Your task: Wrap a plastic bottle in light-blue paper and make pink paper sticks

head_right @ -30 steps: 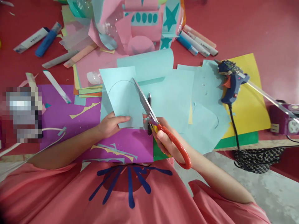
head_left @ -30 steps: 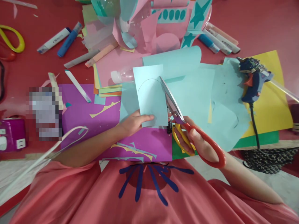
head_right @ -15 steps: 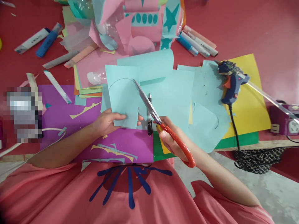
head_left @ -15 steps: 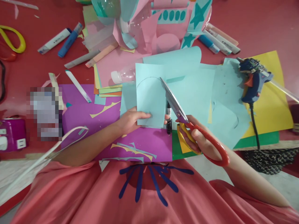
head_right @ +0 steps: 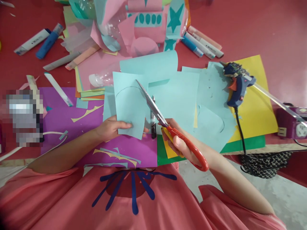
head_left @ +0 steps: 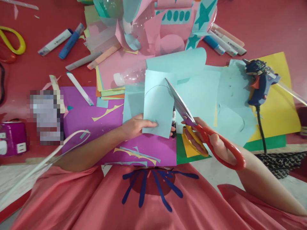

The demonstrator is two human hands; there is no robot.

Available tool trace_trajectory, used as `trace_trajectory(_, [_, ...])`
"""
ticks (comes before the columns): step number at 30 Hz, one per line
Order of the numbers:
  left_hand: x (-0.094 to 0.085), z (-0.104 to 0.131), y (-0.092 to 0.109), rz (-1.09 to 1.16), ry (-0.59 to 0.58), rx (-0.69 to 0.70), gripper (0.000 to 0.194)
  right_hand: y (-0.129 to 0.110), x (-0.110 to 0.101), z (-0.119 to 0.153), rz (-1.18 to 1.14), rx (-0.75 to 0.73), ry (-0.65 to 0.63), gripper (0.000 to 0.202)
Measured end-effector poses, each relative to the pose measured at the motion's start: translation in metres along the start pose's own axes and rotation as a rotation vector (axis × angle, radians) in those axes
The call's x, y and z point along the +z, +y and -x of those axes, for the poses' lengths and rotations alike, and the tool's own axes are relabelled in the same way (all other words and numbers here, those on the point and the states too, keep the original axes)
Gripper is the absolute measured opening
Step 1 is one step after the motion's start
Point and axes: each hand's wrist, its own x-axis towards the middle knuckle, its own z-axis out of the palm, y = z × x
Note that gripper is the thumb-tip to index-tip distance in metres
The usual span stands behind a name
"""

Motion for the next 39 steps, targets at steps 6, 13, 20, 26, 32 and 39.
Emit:
trace_trajectory(6, [0.004, 0.000, 0.008, 0.045, -0.144, -0.023, 0.046, -0.001, 0.003, -0.003, -0.037, -0.005, 0.008, 0.060])
trace_trajectory(13, [0.003, -0.001, 0.019, 0.007, -0.210, -0.011, 0.048, -0.010, 0.004, -0.005, 0.008, 0.012, 0.035, 0.061])
trace_trajectory(20, [0.001, 0.002, 0.029, -0.083, -0.150, -0.019, 0.050, -0.008, -0.003, -0.003, 0.076, 0.029, 0.055, 0.068])
trace_trajectory(26, [-0.004, 0.004, 0.034, -0.093, -0.177, -0.026, 0.048, -0.008, -0.006, -0.002, 0.079, 0.022, 0.058, 0.068])
trace_trajectory(32, [-0.007, 0.002, 0.034, -0.061, -0.018, 0.033, 0.040, -0.010, 0.001, -0.005, 0.013, 0.007, 0.109, 0.065])
trace_trajectory(39, [-0.002, -0.004, 0.026, 0.108, 0.224, 0.232, 0.043, 0.007, 0.008, -0.005, -0.132, -0.045, 0.243, 0.067])
